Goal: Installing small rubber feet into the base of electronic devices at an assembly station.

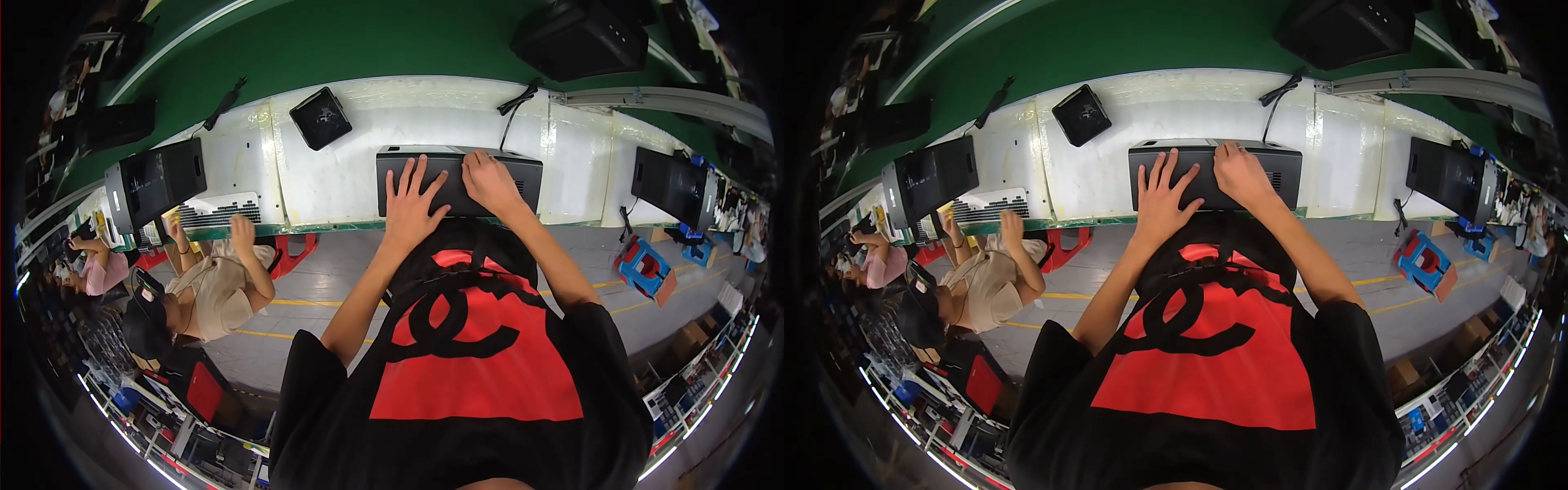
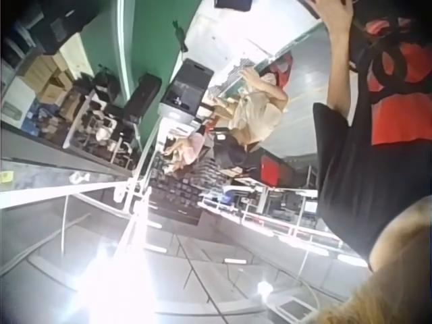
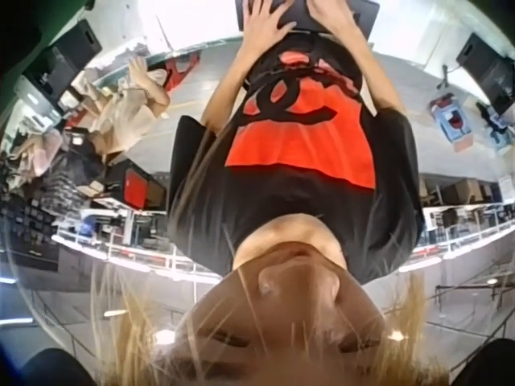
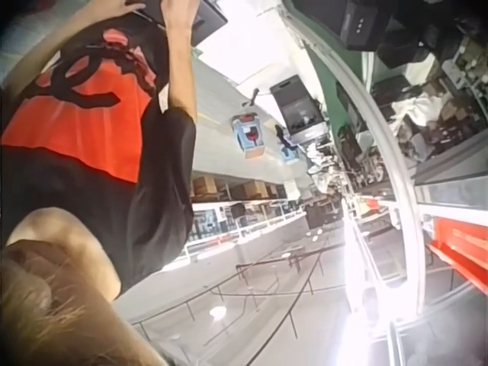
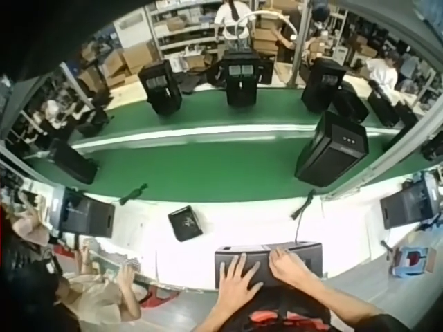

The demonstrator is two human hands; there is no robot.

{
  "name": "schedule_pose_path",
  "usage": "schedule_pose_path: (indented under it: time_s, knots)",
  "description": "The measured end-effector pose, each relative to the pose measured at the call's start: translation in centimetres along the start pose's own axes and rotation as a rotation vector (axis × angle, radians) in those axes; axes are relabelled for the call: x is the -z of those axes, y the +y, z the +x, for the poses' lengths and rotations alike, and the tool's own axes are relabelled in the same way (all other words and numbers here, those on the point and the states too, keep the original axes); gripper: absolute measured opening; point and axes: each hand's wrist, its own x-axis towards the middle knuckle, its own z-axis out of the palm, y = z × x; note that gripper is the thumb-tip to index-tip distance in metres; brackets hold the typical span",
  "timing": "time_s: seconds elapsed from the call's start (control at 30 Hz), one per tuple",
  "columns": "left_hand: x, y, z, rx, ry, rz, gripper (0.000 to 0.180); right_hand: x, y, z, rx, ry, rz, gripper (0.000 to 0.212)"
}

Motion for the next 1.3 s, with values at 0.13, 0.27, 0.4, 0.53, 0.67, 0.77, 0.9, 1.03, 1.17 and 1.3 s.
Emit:
schedule_pose_path:
  time_s: [0.13,0.27,0.4,0.53,0.67,0.77,0.9,1.03,1.17,1.3]
  knots:
    - [-0.1,0.0,0.0,-0.011,-0.008,0.007,0.064,0.3,-0.2,0.7,-0.007,-0.106,-0.102,0.016]
    - [-0.1,0.1,0.2,0.002,-0.026,0.019,0.066,1.0,-1.1,1.7,-0.018,-0.170,-0.242,0.024]
    - [-0.3,-0.1,0.2,-0.009,-0.017,0.029,0.066,1.3,-1.5,2.6,-0.019,-0.183,-0.266,0.026]
    - [-0.6,0.0,0.0,-0.004,-0.013,0.035,0.066,1.0,-3.0,2.2,-0.003,-0.256,-0.423,0.028]
    - [-0.6,0.0,0.0,-0.003,-0.024,0.039,0.066,0.2,-4.2,2.8,-0.165,-0.267,-0.460,0.031]
    - [-0.5,-0.2,-0.2,0.005,-0.020,0.031,0.065,1.3,-4.4,4.0,-0.185,-0.353,-0.357,0.030]
    - [-0.5,-0.1,0.1,-0.006,-0.011,0.036,0.064,1.5,0.0,4.0,-0.093,-0.197,-0.029,0.022]
    - [-0.5,-0.1,0.1,-0.012,-0.011,0.031,0.063,1.9,1.1,5.3,-0.182,-0.346,0.169,0.020]
    - [-0.4,-0.1,0.5,-0.030,0.001,0.024,0.063,1.6,1.2,4.8,-0.054,-0.286,0.084,0.021]
    - [-0.5,0.0,0.3,-0.049,0.007,0.036,0.063,1.3,1.9,4.3,-0.108,-0.262,0.221,0.020]
